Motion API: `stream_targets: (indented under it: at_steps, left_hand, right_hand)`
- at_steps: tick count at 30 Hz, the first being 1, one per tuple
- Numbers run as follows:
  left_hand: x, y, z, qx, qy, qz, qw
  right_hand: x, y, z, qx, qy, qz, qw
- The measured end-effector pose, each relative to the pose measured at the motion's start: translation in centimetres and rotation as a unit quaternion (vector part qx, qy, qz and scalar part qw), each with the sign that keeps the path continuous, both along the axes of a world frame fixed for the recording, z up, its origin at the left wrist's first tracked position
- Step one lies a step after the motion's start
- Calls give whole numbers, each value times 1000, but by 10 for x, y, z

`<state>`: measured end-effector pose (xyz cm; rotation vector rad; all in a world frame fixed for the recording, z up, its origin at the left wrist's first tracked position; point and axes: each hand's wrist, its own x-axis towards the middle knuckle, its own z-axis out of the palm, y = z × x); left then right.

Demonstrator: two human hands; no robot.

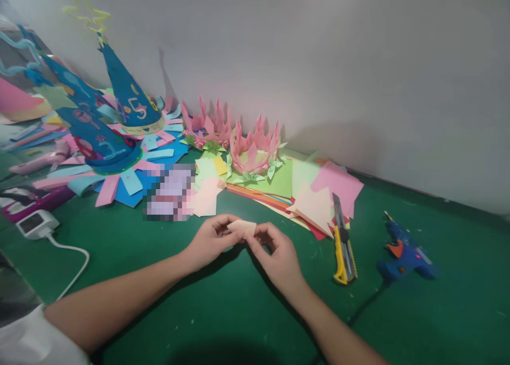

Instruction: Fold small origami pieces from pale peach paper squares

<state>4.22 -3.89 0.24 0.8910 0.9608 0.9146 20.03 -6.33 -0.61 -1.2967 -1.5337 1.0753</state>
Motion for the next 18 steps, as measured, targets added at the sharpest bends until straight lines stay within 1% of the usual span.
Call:
stream_targets:
  at_steps: [2, 4, 7, 11, 16, 18]
  left_hand:
    - [-1, 0, 0, 10, 6, -6, 1000]
    - [-1, -1, 0, 12, -9, -17, 1000]
    - [-1, -2, 1, 19, -41, -36, 998]
    - [-1, -5, 1, 38, -53, -69, 996]
    - [-1, -5, 0, 17, -80, -75, 994]
    - [-2, -4, 1, 18, -67, -76, 995]
  right_hand:
    - [1, 0, 1, -3, -14, -1, 1000]
    - [2, 0, 1, -19, -12, 11, 1000]
    - [3, 1, 3, -58, 24, 34, 997]
    - [3, 1, 7, -89, 68, 57, 992]
    - [2, -1, 8, -97, 60, 62, 992]
    - [2, -1, 6, -84, 55, 73, 992]
